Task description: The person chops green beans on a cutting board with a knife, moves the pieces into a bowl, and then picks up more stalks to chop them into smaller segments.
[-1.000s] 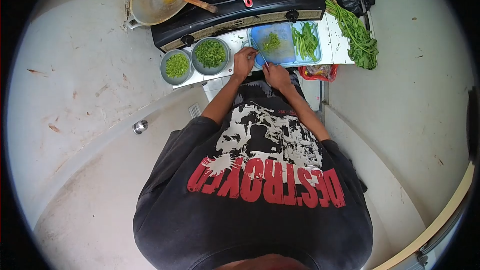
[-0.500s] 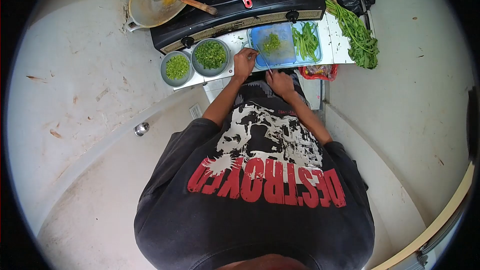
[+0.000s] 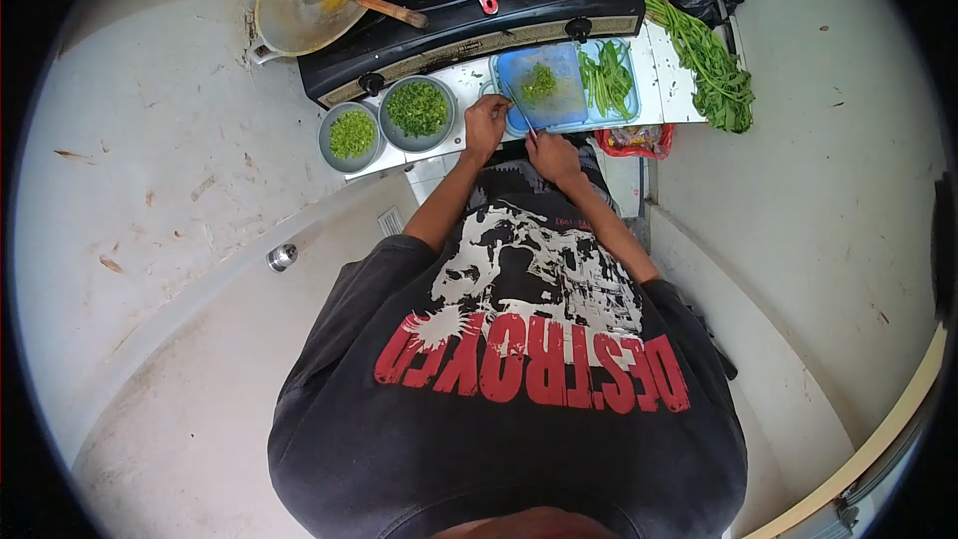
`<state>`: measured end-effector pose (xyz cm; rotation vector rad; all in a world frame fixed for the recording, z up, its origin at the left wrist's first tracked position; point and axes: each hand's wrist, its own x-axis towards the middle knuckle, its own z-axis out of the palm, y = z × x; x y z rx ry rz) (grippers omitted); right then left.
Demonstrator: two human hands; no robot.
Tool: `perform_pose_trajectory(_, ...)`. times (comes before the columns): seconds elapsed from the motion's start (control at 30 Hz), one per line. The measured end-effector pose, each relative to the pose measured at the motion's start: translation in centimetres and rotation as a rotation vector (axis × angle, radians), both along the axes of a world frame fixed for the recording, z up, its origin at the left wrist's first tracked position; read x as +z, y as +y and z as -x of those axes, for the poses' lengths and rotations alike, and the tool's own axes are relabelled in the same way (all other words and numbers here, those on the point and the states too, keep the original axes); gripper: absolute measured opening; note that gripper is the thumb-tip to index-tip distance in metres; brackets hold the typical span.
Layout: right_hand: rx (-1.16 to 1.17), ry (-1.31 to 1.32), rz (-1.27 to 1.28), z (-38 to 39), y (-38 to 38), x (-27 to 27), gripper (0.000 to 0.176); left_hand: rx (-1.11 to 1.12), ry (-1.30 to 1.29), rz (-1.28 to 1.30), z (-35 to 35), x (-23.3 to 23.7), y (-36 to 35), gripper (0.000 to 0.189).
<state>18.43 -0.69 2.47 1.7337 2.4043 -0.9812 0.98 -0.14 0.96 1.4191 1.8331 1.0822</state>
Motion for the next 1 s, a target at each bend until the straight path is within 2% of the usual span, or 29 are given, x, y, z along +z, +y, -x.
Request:
perform_pose_trajectory(0.17,0.023,-0.059,0.005,-1.6,-1.4,0.1,0.045,0.065,-0.058,0.03,-0.5,0.3,-0.1,0.011)
perform_pose_trajectory(0.47,-0.015,0.004,-0.005,-0.9,-1.3,2.1,0.044,0.026,-0.013,-0.025,-0.3,-0.5,-0.2,0.012)
perform_pose_trajectory(0.77,-0.019,0.022,-0.019,-0.2,-1.3,1.1,0.045,-0.01,0.035,-0.034,-0.2,0.6,-0.1,0.01)
perform_pose_trajectory(1.0,-0.003,0.011,-0.005,1.7,0.7,0.3,0.044,-0.018,0.044,-0.045,0.1,-0.7,-0.1,0.011)
